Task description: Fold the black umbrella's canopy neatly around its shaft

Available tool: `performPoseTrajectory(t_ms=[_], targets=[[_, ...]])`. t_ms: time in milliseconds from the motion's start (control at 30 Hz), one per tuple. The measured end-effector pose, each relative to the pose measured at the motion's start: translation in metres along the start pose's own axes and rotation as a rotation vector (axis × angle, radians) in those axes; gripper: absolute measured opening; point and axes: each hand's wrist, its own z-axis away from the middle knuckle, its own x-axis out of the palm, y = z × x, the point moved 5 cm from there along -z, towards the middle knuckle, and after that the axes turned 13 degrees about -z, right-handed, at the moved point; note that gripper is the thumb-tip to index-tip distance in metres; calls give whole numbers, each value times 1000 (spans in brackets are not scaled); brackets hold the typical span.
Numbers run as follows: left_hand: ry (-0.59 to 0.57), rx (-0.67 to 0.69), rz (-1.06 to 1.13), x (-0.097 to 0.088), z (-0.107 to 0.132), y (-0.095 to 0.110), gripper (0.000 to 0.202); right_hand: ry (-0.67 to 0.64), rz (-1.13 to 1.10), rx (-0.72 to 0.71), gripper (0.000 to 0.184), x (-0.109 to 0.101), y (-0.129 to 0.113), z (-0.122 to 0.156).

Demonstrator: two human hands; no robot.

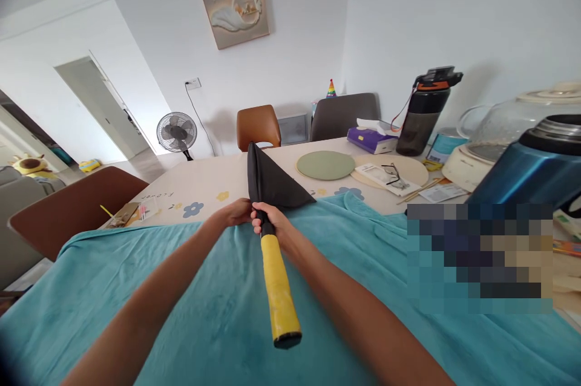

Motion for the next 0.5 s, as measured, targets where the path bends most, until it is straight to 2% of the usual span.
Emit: performPoseTrajectory(t_ms=[33, 67, 167, 233, 300, 367, 400, 500], targets=[[-4, -15, -59, -9, 5, 0, 11, 20, 35, -1, 15, -6, 2, -4], [41, -34, -187, -21, 11, 0, 11, 41, 67, 1, 16, -11, 6, -7], [343, 16, -536, -56, 30, 12, 18, 81, 107, -12, 16, -19, 15, -13], [522, 126, -682, -58, 40, 33, 22, 101, 114, -40, 14, -20, 18, -15], [618, 249, -820, -39, 44, 59, 24, 99, 124, -65, 12, -19, 19, -16], [632, 357, -967, -5, 40, 84, 25, 64, 119, -94, 11, -18, 18, -15], [594, 390, -1034, 14, 35, 93, 26, 47, 114, -107, 10, -17, 18, -14], [372, 510, -1222, 74, 12, 110, 30, 44, 94, -122, 12, -17, 17, -13]])
